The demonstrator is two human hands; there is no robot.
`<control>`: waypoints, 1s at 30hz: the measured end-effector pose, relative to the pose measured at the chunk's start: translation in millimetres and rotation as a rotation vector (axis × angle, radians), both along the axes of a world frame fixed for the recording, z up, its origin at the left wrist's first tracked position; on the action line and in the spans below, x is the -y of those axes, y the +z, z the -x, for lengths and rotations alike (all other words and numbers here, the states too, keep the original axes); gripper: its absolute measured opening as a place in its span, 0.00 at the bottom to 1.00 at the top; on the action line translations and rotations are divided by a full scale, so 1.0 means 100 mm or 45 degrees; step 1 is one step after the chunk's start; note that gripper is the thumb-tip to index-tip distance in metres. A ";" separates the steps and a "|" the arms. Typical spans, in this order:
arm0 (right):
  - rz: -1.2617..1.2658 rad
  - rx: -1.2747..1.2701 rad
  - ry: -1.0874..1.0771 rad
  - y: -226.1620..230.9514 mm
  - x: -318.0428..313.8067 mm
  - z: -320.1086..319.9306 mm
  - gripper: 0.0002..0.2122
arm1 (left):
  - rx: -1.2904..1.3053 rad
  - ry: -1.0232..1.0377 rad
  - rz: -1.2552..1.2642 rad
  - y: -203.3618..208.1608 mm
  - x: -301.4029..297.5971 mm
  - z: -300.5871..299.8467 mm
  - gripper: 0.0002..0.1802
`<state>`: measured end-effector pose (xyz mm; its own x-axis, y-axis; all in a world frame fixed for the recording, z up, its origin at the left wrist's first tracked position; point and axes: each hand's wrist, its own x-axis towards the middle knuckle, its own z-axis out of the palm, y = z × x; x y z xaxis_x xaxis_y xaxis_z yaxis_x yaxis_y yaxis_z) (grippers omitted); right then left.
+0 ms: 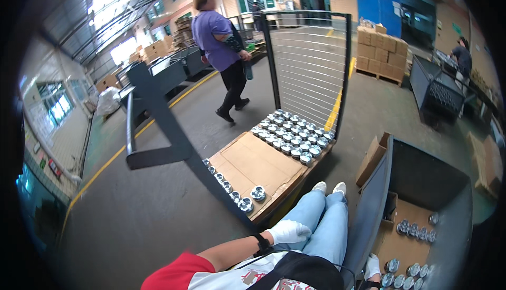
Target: Inspecting metal pistons for defects and placing them into organized trays or cartons.
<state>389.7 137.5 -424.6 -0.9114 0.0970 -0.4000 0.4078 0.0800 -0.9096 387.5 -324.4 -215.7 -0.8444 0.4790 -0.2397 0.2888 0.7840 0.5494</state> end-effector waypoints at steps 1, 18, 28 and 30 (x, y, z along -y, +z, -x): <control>0.017 0.153 -0.035 -0.07 0.04 -0.11 0.12 | 0.028 0.067 -0.057 -0.02 0.00 0.00 0.16; -0.737 0.946 -0.240 0.04 0.17 -1.28 0.18 | 0.318 0.902 -0.351 -0.88 0.21 0.64 0.13; -1.346 0.981 -0.456 0.33 -0.17 -0.56 0.38 | 0.267 0.904 -0.317 -0.89 0.22 0.59 0.12; -1.118 1.066 -0.351 0.21 -0.39 -0.29 0.44 | 0.295 0.897 -0.297 -0.84 0.28 0.62 0.12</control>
<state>418.9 176.0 -403.9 -0.3145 0.7728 -0.5512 0.9360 0.3492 -0.0444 325.0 -352.7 -299.6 -0.9089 -0.0925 -0.4066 -0.3775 0.5967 0.7082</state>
